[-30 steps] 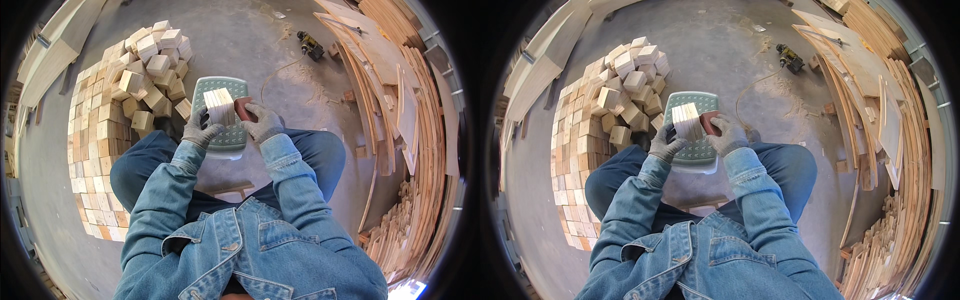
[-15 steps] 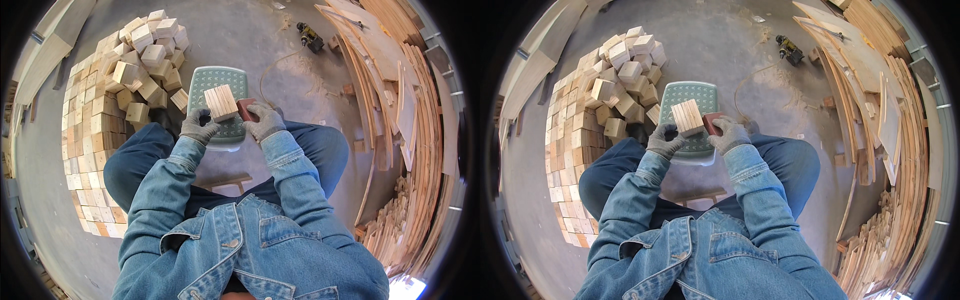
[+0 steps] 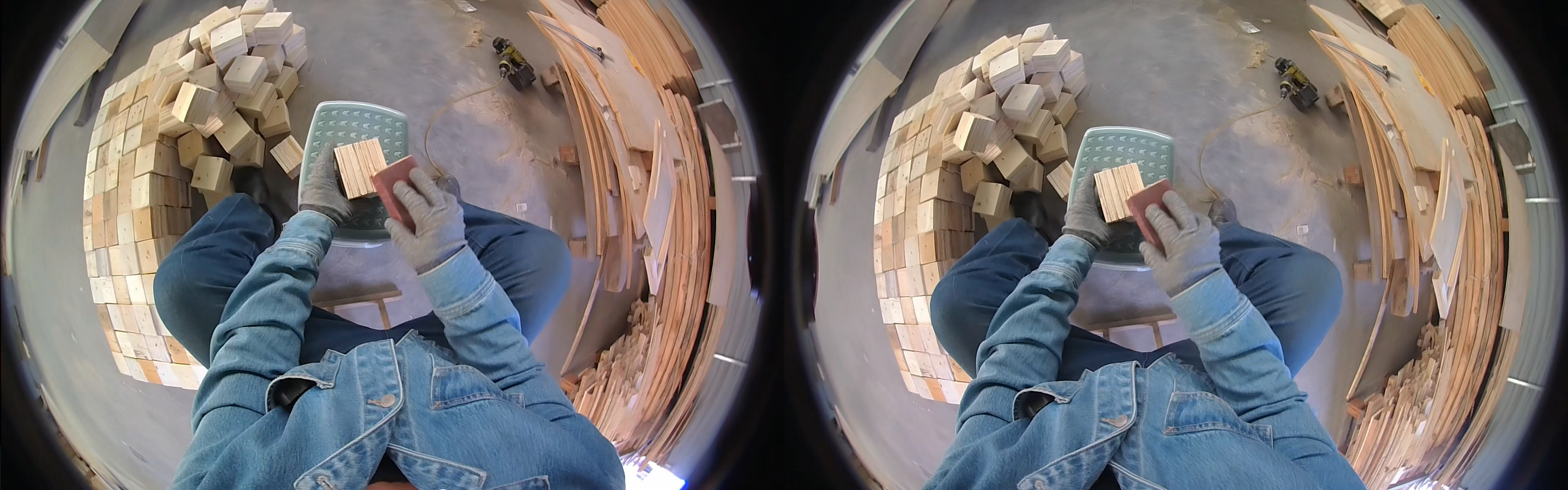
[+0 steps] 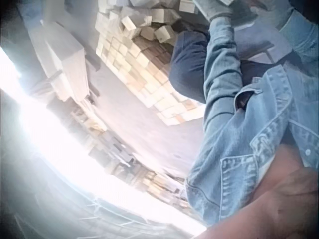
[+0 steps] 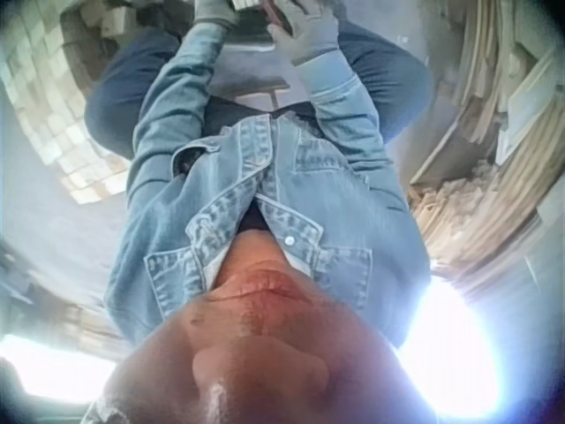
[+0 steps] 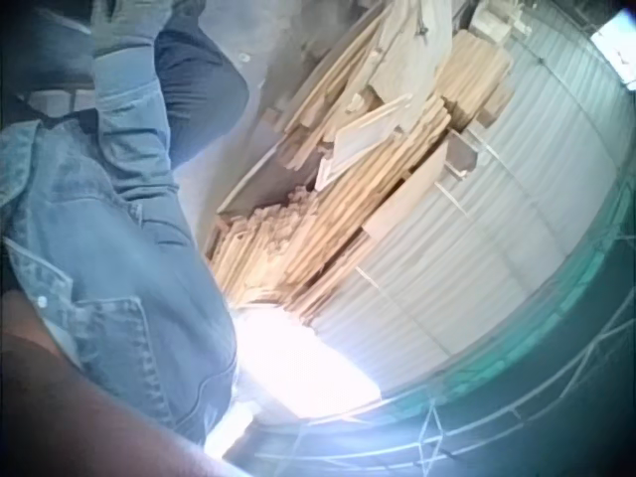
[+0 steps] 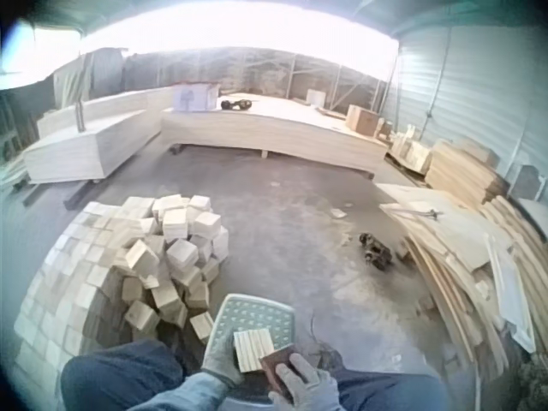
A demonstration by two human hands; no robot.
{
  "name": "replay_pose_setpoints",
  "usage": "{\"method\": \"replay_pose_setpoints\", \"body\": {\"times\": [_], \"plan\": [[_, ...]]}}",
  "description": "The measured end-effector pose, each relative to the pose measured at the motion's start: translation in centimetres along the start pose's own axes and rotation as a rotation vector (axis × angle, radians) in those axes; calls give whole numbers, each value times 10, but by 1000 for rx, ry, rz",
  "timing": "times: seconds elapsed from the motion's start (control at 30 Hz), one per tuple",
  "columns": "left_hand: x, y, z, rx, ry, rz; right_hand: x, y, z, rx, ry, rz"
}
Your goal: The person sits on the floor and sands small wooden blocks using a sanding block. They hold each block on a small stool, sand the surfaces, and then place the finished block into a pile nearby.
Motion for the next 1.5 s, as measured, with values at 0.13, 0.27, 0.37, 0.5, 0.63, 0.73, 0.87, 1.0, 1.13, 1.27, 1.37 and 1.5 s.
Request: {"method": "replay_pose_setpoints", "body": {"times": [0.13, 0.27, 0.37, 0.5, 0.63, 0.73, 0.87, 1.0, 1.13, 1.27, 1.37, 1.5], "plan": [[28, -40, 10, -220, 137, 522, -12, -18, 2, 81, 3, -154], [20, -40, 4, -226, 266, 850, -17, -21, 34, 14, -2, -177], [8, -22, 2, -102, 208, 780, -21, -19, 86, -38, -32, -185], [32, -66, 29, -116, 117, 612, -41, -18, 126, 2, 15, -222], [13, -36, 11, 7, 255, 1004, -31, -15, 87, 21, -3, -213], [13, -13, -3, -30, 251, 900, -16, -30, 28, 95, 2, -188], [11, -19, -4, -88, 249, 890, -16, -30, -20, 92, 0, -200], [14, -26, -6, -120, 235, 912, -22, -26, 17, 136, 47, -178], [2, 2, -15, 25, 148, 841, -38, -6, 103, -4, 33, -157], [4, -2, -10, -40, 165, 815, -37, -12, 140, -82, -44, -236], [4, -6, -5, -80, 120, 818, -31, -14, 106, -24, -13, -229], [9, -21, -4, -136, 179, 845, -22, -25, 15, 96, 29, -203]]}}
Point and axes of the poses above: each hand's wrist, its own z-axis towards the middle knuckle, its own x-axis out of the back of the hand, y = z × x, the point moved 3 cm from there along z, towards the middle knuckle, and after that the axes turned 6 degrees about -y, right-handed, at the moved point
